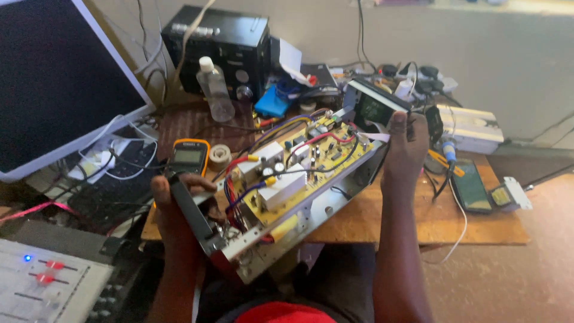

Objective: The person wipes a small black electronic component with a cloth, then places it on the workbench. They pick up a soldering iron and solder wires to a circuit board inside a metal chassis, then set the iron down and continue adjusting the wires.

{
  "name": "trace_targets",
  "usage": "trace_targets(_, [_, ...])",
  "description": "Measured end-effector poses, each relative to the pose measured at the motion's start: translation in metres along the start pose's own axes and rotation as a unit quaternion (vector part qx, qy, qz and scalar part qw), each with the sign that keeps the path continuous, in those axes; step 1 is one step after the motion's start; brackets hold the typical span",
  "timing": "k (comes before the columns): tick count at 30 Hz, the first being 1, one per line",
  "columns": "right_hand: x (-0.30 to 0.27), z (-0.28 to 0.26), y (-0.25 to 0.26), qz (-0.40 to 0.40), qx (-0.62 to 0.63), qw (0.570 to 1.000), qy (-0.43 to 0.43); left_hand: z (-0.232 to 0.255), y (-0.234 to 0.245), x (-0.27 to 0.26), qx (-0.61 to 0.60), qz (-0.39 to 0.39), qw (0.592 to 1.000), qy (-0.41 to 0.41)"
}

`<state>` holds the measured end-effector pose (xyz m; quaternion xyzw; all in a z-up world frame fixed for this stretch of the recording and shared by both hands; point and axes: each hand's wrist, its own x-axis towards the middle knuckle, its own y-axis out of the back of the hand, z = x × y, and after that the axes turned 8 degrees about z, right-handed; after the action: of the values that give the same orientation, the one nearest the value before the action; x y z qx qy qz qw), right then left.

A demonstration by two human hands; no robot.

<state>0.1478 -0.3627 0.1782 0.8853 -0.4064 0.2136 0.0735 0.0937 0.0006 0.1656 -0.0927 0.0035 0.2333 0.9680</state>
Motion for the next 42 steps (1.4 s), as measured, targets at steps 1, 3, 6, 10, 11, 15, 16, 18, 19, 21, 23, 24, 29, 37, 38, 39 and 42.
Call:
trace_targets(1, [-0.007,0.005,0.011,0.015,0.006,1.0,0.014,-0.019,0.007,0.025,-0.093,-0.138,0.986,-0.006])
trace_targets(3, [-0.024,0.009,0.027,0.031,0.009,0.999,0.025,-0.049,0.015,0.067,-0.185,-0.273,0.944,-0.005])
trace_targets(6, [-0.041,0.008,0.041,0.081,-0.032,0.995,0.04,-0.071,0.002,0.116,-0.198,-0.396,0.897,0.002])
trace_targets(10, [-0.055,0.024,0.056,0.101,-0.044,0.994,0.025,-0.082,-0.021,0.142,-0.125,-0.404,0.906,0.005])
trace_targets(11, [-0.054,0.029,0.057,0.107,-0.043,0.993,0.023,-0.084,-0.03,0.152,-0.139,-0.435,0.89,0.0])
trace_targets(15, [-0.056,0.023,0.053,0.128,-0.067,0.988,0.046,-0.105,-0.044,0.236,-0.194,-0.697,0.688,0.06])
trace_targets(16, [-0.059,0.023,0.052,0.128,-0.086,0.987,0.045,-0.098,-0.038,0.229,-0.148,-0.617,0.77,0.066])
trace_targets(18, [-0.06,0.02,0.051,0.135,-0.108,0.984,0.042,-0.093,-0.038,0.235,-0.096,-0.536,0.836,0.071])
trace_targets(19, [-0.059,0.017,0.051,0.116,-0.114,0.986,0.022,-0.094,-0.043,0.247,-0.109,-0.564,0.813,0.099])
trace_targets(21, [-0.062,0.003,0.066,0.091,-0.124,0.988,-0.008,-0.097,-0.038,0.249,-0.12,-0.584,0.791,0.136])
trace_targets(23, [-0.052,-0.009,0.084,-0.041,-0.188,0.981,-0.032,-0.094,-0.033,0.244,-0.016,-0.443,0.889,0.112])
trace_targets(24, [-0.054,-0.015,0.089,-0.049,-0.186,0.981,-0.033,-0.075,-0.035,0.206,-0.016,-0.436,0.893,0.113])
trace_targets(29, [-0.073,-0.037,0.107,0.009,-0.188,0.982,0.013,-0.039,-0.006,0.081,0.034,-0.162,0.976,-0.139])
trace_targets(37, [-0.075,0.04,0.084,-0.149,-0.117,0.979,-0.072,-0.114,0.043,0.101,0.097,-0.274,0.956,-0.03])
trace_targets(38, [-0.075,0.042,0.076,-0.139,-0.111,0.981,-0.078,-0.133,0.047,0.114,0.084,-0.288,0.953,-0.029])
trace_targets(39, [-0.077,0.052,0.075,-0.143,-0.108,0.981,-0.077,-0.153,0.057,0.124,0.085,-0.284,0.955,-0.031])
trace_targets(42, [-0.079,0.083,0.073,-0.09,-0.133,0.982,-0.098,-0.179,0.056,0.144,0.047,-0.339,0.939,-0.03])
